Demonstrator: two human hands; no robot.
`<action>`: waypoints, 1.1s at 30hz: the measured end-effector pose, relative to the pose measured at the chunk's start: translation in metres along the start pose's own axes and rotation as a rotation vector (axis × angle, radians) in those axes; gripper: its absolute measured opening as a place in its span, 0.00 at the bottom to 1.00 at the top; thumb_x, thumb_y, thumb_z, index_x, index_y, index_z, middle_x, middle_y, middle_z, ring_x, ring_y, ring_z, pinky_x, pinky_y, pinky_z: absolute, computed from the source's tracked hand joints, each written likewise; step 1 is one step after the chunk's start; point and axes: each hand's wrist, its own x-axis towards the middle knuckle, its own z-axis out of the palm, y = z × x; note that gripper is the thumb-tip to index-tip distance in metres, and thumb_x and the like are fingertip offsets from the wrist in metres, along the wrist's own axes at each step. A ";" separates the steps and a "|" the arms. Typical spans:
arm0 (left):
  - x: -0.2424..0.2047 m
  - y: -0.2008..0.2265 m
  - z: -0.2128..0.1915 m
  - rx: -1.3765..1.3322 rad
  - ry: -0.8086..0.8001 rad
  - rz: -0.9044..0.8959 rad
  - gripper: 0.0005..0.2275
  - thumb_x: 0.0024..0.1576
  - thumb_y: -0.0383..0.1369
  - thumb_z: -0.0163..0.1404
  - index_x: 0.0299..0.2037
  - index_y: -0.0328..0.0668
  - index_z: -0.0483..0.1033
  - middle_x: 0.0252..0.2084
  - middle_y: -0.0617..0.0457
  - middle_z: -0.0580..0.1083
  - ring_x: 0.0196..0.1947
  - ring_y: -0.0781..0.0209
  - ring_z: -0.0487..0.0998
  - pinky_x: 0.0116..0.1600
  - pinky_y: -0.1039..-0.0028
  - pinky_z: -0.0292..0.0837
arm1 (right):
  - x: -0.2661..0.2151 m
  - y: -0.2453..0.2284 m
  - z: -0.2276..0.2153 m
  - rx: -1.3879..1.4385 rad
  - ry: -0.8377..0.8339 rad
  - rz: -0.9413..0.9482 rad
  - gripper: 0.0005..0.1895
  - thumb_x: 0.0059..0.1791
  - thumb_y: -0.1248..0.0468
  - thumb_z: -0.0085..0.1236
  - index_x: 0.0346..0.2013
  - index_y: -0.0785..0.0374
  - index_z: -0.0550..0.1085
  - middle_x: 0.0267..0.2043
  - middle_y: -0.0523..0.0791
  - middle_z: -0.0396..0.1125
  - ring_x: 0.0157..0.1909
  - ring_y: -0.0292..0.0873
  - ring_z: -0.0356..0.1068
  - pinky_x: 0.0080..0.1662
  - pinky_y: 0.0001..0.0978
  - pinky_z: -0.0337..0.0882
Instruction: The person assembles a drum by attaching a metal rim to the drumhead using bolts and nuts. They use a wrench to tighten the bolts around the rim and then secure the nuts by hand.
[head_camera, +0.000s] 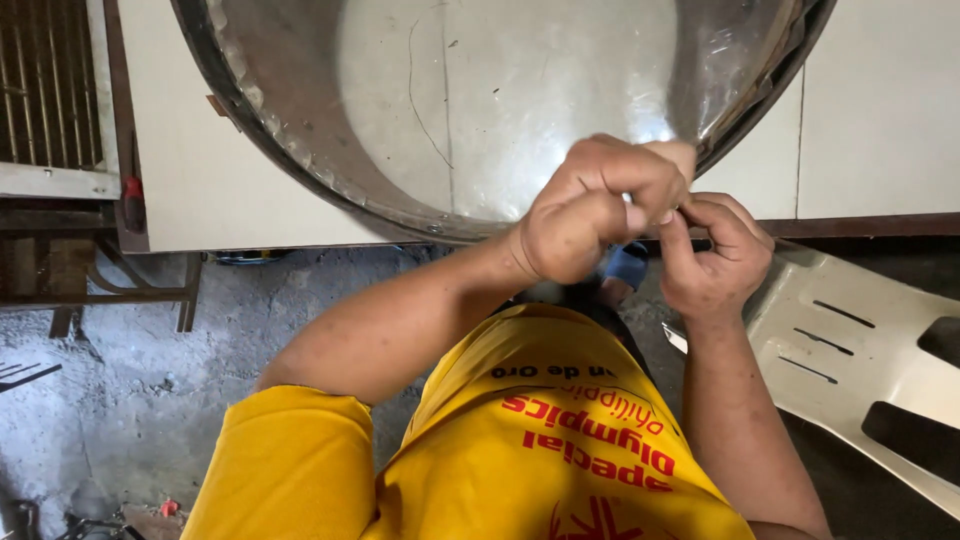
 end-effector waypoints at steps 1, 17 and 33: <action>-0.001 -0.004 0.000 0.040 -0.031 0.027 0.04 0.46 0.30 0.37 0.21 0.44 0.56 0.24 0.55 0.56 0.27 0.61 0.55 0.34 0.68 0.51 | 0.000 0.001 0.000 0.010 0.004 -0.001 0.08 0.54 0.72 0.65 0.37 0.79 0.77 0.35 0.57 0.72 0.35 0.50 0.70 0.39 0.39 0.68; 0.086 -0.045 0.016 0.089 0.116 -0.100 0.11 0.56 0.32 0.33 0.20 0.45 0.54 0.18 0.58 0.54 0.21 0.69 0.51 0.27 0.73 0.48 | -0.001 0.003 -0.001 0.005 -0.003 0.019 0.09 0.55 0.71 0.63 0.39 0.80 0.77 0.38 0.59 0.73 0.39 0.52 0.72 0.44 0.40 0.72; 0.121 -0.047 0.012 0.463 0.316 -0.348 0.10 0.44 0.42 0.37 0.15 0.51 0.54 0.14 0.59 0.57 0.19 0.67 0.57 0.29 0.66 0.51 | -0.002 0.007 -0.005 -0.038 -0.038 -0.016 0.10 0.55 0.72 0.64 0.41 0.83 0.77 0.39 0.62 0.72 0.41 0.57 0.73 0.46 0.45 0.73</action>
